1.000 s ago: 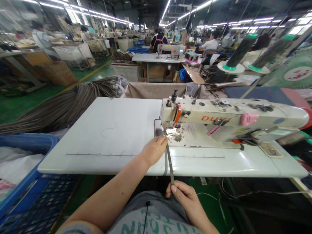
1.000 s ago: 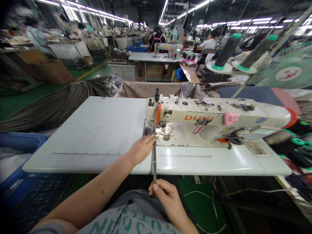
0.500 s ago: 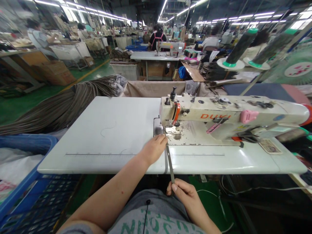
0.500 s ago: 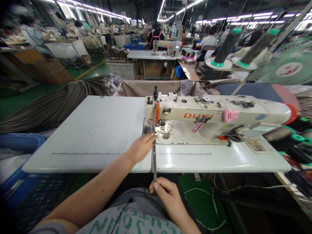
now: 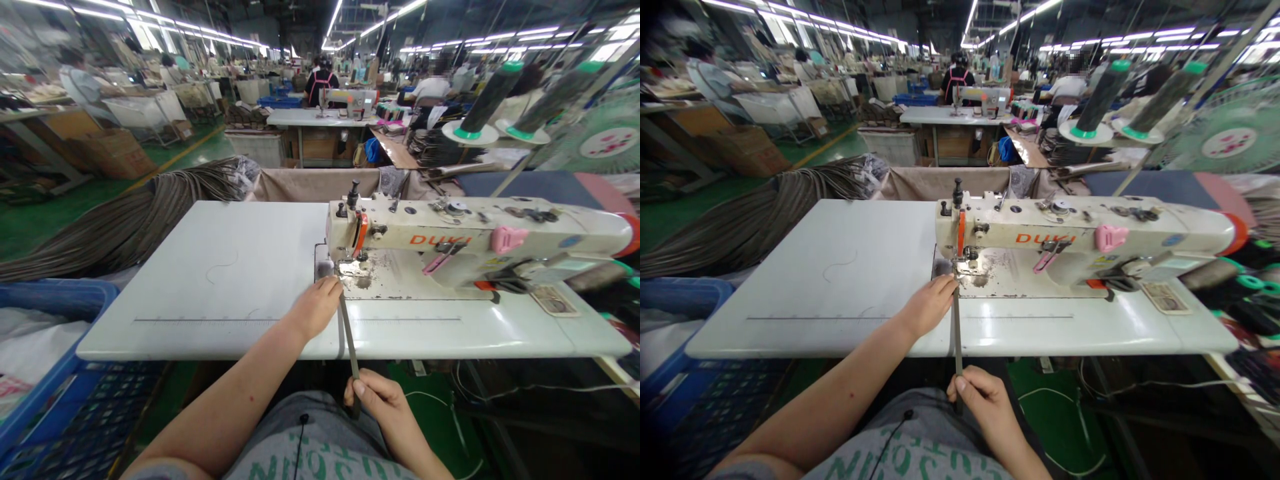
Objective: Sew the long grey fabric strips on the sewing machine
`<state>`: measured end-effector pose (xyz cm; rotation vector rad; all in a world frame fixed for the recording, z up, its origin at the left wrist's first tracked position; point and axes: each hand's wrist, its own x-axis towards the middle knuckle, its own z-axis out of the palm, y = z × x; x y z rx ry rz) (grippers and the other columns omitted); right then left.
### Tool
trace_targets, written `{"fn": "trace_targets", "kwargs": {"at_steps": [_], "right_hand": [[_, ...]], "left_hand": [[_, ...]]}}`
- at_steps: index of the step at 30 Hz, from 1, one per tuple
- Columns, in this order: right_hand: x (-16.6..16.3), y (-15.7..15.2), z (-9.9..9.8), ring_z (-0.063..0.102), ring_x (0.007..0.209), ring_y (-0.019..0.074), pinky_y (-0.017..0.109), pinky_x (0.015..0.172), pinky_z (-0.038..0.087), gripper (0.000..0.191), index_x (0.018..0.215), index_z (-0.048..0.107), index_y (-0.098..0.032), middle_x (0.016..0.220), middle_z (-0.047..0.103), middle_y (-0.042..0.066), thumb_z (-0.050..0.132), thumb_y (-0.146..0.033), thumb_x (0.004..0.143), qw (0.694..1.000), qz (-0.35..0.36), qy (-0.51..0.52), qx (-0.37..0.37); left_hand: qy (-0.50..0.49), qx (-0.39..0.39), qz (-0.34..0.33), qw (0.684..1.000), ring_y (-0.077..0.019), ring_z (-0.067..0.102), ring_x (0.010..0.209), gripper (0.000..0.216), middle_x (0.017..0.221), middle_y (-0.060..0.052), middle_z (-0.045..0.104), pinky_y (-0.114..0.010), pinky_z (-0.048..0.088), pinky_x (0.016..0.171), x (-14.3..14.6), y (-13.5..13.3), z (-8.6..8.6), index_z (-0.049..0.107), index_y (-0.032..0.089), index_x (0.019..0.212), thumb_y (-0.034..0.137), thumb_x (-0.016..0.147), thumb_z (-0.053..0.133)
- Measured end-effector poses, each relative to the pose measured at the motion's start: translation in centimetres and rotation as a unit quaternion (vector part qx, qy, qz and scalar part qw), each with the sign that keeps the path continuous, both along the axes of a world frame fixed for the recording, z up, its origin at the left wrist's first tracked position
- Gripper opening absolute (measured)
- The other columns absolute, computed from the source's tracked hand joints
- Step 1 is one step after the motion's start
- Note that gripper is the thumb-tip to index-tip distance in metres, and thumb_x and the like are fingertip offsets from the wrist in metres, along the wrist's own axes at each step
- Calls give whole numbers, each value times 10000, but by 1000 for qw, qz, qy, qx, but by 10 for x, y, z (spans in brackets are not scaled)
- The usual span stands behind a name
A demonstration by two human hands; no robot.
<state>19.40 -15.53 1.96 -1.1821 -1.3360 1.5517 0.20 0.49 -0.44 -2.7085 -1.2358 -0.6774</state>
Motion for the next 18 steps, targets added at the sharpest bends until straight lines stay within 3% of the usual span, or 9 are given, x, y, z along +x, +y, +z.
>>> {"fn": "trace_targets", "kwargs": {"at_steps": [12,18], "right_hand": [[3,3,-6,597,769,204,314,756,451,378,763,725,-197,795,660,37,687,-529,939,999,35,0,26],[-4,8,-12,614,828,225,325,790,466,324,822,746,-200,852,687,52,749,-517,889,999,-14,-30,18]], "left_hand": [[25,1,-2,1000,-248,625,1262,225,1282,-143,650,-382,495,1147,0,0,-2,592,131,1205,128,998,505],[27,-5,-8,1000,-245,622,1256,199,1237,-124,669,-414,503,1137,0,0,0,608,164,1165,131,1005,495]]}}
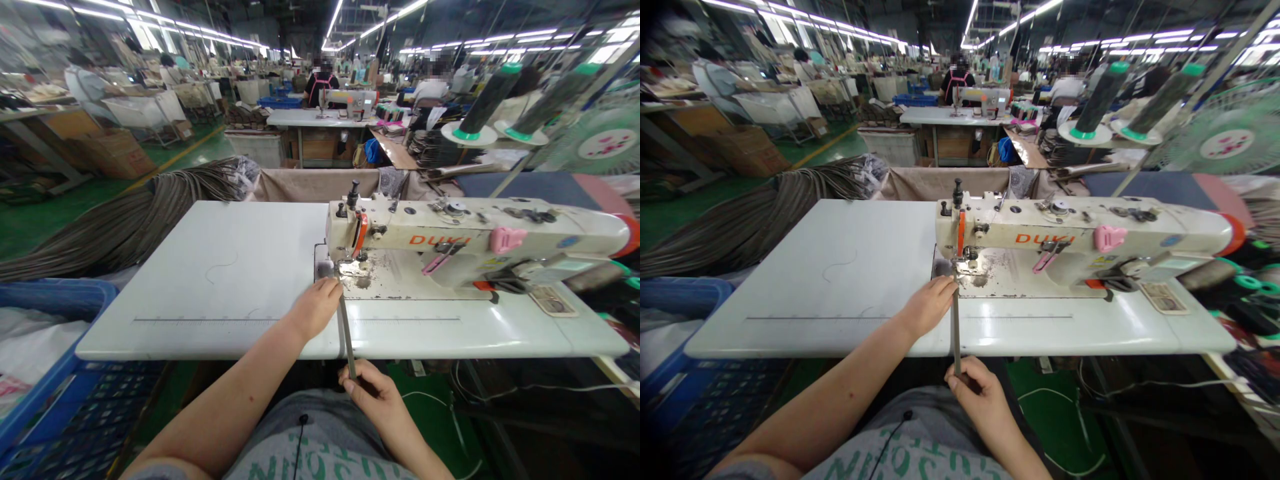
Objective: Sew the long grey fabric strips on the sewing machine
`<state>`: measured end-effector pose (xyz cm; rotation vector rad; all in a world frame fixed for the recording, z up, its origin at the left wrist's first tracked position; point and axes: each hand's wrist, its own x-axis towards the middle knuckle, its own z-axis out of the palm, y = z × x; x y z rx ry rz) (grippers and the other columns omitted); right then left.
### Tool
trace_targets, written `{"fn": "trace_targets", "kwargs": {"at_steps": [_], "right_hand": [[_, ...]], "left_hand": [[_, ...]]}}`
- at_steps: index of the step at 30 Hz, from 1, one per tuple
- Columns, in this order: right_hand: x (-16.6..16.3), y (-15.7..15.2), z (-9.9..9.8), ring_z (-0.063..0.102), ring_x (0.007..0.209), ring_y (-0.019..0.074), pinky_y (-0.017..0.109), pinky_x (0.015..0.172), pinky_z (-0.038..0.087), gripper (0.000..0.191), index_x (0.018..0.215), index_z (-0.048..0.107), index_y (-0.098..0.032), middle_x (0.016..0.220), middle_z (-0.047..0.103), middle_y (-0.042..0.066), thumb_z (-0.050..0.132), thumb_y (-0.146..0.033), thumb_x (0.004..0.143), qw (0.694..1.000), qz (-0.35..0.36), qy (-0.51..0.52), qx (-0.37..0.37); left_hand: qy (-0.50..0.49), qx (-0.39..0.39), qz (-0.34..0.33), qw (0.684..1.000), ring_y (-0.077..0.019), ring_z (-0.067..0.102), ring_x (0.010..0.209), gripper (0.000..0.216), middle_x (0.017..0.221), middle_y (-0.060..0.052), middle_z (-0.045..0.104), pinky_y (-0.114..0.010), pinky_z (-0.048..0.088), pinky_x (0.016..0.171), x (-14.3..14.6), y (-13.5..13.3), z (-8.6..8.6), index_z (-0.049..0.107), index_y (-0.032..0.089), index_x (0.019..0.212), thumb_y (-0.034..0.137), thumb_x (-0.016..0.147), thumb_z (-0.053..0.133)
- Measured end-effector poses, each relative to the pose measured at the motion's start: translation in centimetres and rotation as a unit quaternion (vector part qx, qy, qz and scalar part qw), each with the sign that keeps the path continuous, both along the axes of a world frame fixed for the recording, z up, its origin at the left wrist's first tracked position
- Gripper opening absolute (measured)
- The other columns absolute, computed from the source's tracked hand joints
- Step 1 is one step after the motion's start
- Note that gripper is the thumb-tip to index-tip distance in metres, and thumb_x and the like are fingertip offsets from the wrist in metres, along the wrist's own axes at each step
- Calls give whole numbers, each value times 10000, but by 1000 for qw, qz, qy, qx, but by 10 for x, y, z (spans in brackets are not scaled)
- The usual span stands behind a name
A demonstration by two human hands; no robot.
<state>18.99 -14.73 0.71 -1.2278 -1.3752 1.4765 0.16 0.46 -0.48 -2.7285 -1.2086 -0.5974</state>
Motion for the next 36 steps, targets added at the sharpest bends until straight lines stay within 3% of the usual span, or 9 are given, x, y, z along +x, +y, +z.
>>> {"fn": "trace_targets", "kwargs": {"at_steps": [3,6,16,36], "right_hand": [[-3,0,1,620,758,209,318,748,465,343,939,760,-201,816,732,49,712,-541,919,998,-6,28,-50],[-5,-1,4,616,708,197,310,717,465,361,927,760,-193,747,725,36,705,-550,928,996,-11,50,-72],[0,-7,11,620,736,202,313,738,472,420,763,769,-184,739,699,43,677,-550,948,998,7,46,-46],[1,-5,17,617,756,215,329,772,481,436,726,751,-192,750,678,42,660,-554,951,999,3,35,-39]], "left_hand": [[-2,5,9,1000,-245,620,1258,198,1271,-129,656,-405,500,1137,0,0,0,604,163,1172,142,1007,498],[8,7,9,1000,-242,614,1269,222,1280,-124,653,-392,486,1148,0,0,0,595,157,1201,136,1007,488],[24,-4,3,1000,-244,610,1268,205,1256,-120,660,-397,474,1163,1,1,-2,603,145,1183,139,1012,491],[3,6,4,1000,-239,627,1243,190,1239,-114,664,-395,502,1138,0,0,-2,603,161,1164,141,1013,489]]}}
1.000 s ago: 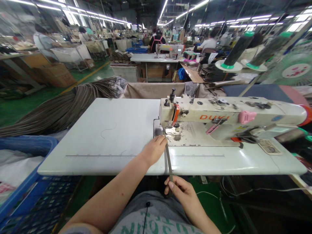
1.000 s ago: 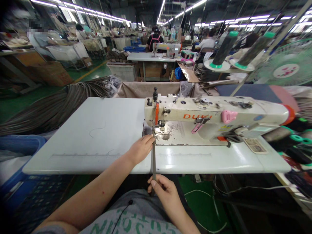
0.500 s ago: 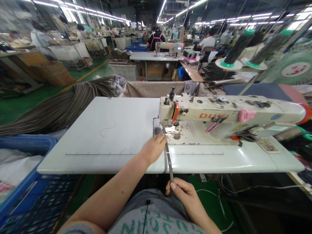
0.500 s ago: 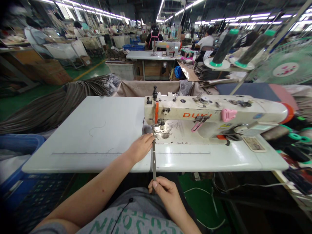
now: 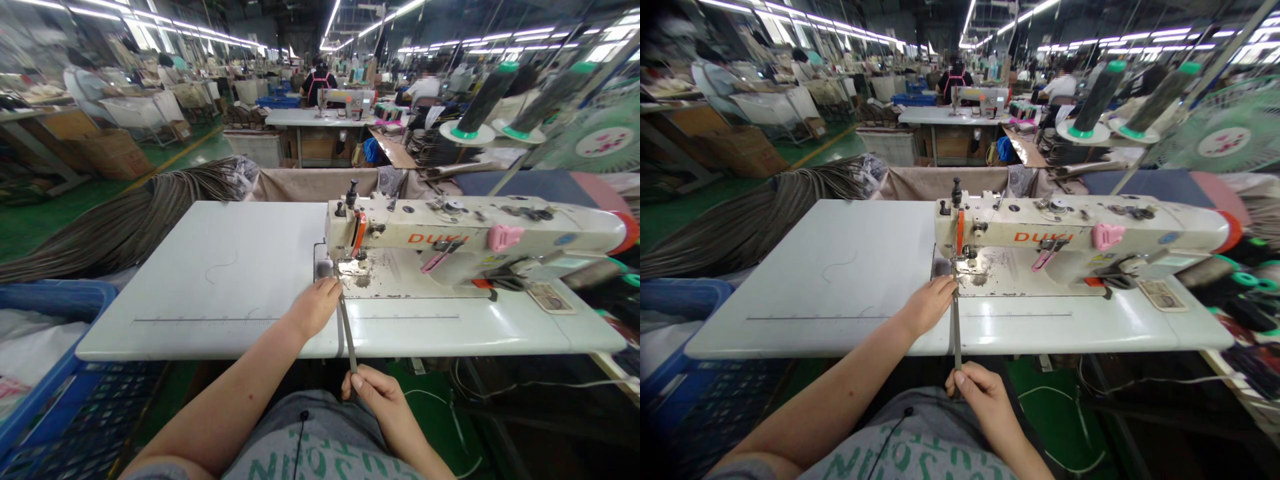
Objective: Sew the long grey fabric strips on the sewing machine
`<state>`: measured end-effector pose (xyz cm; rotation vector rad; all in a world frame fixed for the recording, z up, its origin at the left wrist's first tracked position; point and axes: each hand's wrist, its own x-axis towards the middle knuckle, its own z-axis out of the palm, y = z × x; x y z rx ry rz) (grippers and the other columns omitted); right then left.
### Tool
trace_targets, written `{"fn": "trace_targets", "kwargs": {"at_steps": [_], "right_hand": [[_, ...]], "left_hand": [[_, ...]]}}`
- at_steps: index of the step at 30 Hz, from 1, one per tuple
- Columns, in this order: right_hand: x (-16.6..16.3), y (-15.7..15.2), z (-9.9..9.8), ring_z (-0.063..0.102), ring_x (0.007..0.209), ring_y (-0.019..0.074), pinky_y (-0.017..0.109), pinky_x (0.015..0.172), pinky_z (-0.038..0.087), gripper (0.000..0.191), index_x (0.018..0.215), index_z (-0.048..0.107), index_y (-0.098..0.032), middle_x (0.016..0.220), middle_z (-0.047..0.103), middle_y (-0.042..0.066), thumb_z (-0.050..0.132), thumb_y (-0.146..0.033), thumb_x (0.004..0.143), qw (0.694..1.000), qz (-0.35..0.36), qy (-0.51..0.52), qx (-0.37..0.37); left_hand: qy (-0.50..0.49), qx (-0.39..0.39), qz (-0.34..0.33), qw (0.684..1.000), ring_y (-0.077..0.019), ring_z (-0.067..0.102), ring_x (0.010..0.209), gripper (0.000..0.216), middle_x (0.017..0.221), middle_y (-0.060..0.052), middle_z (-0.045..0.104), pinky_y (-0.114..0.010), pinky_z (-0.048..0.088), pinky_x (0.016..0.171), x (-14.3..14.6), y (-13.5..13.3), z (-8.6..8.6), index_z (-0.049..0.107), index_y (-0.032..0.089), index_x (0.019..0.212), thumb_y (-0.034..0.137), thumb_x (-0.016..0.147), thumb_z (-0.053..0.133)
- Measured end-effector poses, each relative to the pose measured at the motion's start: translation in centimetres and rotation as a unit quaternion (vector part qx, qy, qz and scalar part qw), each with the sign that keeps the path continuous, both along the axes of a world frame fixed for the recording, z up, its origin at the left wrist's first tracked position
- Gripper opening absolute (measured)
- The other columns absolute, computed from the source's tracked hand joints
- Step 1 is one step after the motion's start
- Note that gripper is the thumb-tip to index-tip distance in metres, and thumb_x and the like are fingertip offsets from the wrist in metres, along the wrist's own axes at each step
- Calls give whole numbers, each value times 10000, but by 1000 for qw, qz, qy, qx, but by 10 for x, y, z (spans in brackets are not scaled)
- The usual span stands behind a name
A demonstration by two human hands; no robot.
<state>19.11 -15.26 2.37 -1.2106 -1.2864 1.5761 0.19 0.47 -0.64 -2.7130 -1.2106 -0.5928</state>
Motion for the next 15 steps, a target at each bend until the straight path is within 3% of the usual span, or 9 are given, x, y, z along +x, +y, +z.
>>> {"fn": "trace_targets", "kwargs": {"at_steps": [15], "right_hand": [[3,-1,-3,606,738,216,334,748,472,446,714,749,-195,744,666,48,647,-556,954,1000,6,-10,13]], "left_hand": [[-18,-17,1,1000,-255,591,1314,259,1283,-127,645,-414,470,1181,2,4,0,567,147,1253,147,1007,486]]}}
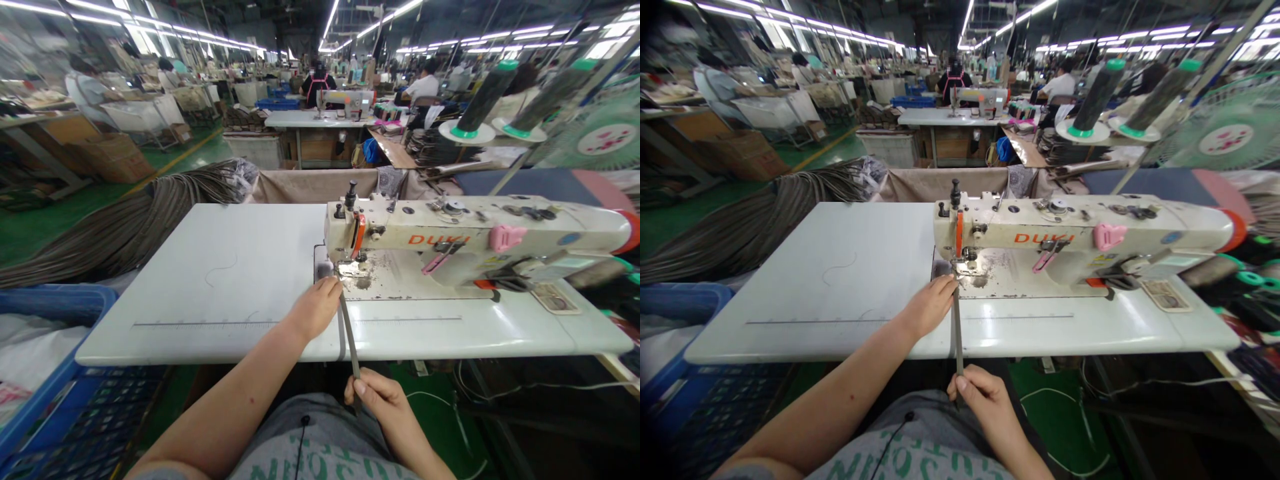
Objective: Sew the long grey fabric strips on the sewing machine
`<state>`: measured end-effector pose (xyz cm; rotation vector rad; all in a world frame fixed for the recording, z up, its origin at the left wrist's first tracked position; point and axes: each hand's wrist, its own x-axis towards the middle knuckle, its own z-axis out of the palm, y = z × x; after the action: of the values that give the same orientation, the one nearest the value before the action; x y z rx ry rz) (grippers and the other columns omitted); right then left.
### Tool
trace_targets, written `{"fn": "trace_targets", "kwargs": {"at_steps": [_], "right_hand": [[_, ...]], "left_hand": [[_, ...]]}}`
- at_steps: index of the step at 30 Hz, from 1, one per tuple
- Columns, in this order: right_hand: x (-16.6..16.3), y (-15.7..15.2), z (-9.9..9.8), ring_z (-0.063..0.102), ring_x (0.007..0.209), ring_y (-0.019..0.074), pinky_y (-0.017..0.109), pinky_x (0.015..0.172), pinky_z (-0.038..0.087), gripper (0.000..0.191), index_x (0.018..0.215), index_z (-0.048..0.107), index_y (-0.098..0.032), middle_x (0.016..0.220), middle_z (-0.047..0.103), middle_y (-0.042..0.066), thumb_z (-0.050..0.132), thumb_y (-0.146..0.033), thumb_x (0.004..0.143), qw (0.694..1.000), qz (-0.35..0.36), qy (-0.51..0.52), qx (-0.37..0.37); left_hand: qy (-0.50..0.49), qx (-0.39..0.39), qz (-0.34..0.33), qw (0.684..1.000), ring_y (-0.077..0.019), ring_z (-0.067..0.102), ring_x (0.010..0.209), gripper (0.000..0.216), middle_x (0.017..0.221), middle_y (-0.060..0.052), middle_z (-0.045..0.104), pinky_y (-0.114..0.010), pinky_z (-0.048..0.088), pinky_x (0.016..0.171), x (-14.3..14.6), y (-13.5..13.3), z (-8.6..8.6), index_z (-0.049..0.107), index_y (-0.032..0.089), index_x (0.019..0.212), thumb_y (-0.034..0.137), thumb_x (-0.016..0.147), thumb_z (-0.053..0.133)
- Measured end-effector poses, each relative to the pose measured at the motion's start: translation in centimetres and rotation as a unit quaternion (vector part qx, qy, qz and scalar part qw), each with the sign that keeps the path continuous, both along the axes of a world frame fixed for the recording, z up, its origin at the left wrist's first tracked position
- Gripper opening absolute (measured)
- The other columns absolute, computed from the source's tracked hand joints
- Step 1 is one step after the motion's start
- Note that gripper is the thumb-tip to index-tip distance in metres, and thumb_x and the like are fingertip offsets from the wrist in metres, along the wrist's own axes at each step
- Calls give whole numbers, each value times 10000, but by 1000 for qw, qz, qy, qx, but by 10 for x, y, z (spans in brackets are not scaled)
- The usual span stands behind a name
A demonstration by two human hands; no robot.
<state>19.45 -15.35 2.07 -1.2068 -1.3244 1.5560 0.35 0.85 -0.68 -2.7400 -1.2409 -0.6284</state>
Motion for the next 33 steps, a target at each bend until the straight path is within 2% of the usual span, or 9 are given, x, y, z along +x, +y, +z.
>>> {"fn": "trace_targets", "kwargs": {"at_steps": [5,10,13,15,22,27,33], "right_hand": [[0,1,-2,602,752,212,327,749,481,415,720,722,-203,768,656,42,678,-555,937,1000,15,-1,24],[-6,5,-3,636,853,241,342,812,512,366,744,733,-211,859,675,62,753,-551,880,998,-22,-27,57],[-9,6,-4,648,810,230,338,773,519,373,936,779,-207,872,734,72,729,-574,895,999,-40,-16,12],[-11,6,-4,640,741,212,327,728,520,411,991,773,-197,823,748,61,724,-594,895,999,-42,5,-21],[-6,3,0,657,780,249,351,773,524,426,799,779,-201,784,730,62,689,-600,916,999,-35,-19,-11],[-2,1,-4,645,775,248,350,783,515,397,797,776,-214,779,712,54,666,-566,943,999,-23,-23,-6],[-2,3,-5,633,786,260,363,789,496,396,781,761,-213,783,701,61,655,-555,949,999,-12,-32,-6]], "left_hand": [[-8,15,3,1000,-240,631,1251,241,1282,-137,651,-409,512,1135,-1,-4,0,585,161,1222,137,1010,472],[-6,20,2,1000,-239,644,1218,182,1252,-126,661,-400,510,1134,-1,-4,3,606,163,1141,130,1004,491],[-4,13,-1,1000,-243,634,1234,182,1255,-131,660,-394,511,1133,-1,-4,3,600,149,1153,144,1015,482],[7,8,-5,1000,-245,626,1251,193,1243,-120,666,-402,507,1138,-1,-4,2,597,154,1170,144,1016,481],[20,14,2,1000,-235,620,1268,212,1269,-121,662,-407,486,1165,0,-2,0,592,166,1199,148,1009,500],[40,21,-2,999,-242,602,1290,178,1261,-127,665,-381,451,1193,1,-1,0,608,146,1151,154,1020,488],[45,22,-3,999,-233,602,1285,195,1283,-129,657,-378,444,1199,1,-1,0,598,139,1180,149,1018,489]]}}
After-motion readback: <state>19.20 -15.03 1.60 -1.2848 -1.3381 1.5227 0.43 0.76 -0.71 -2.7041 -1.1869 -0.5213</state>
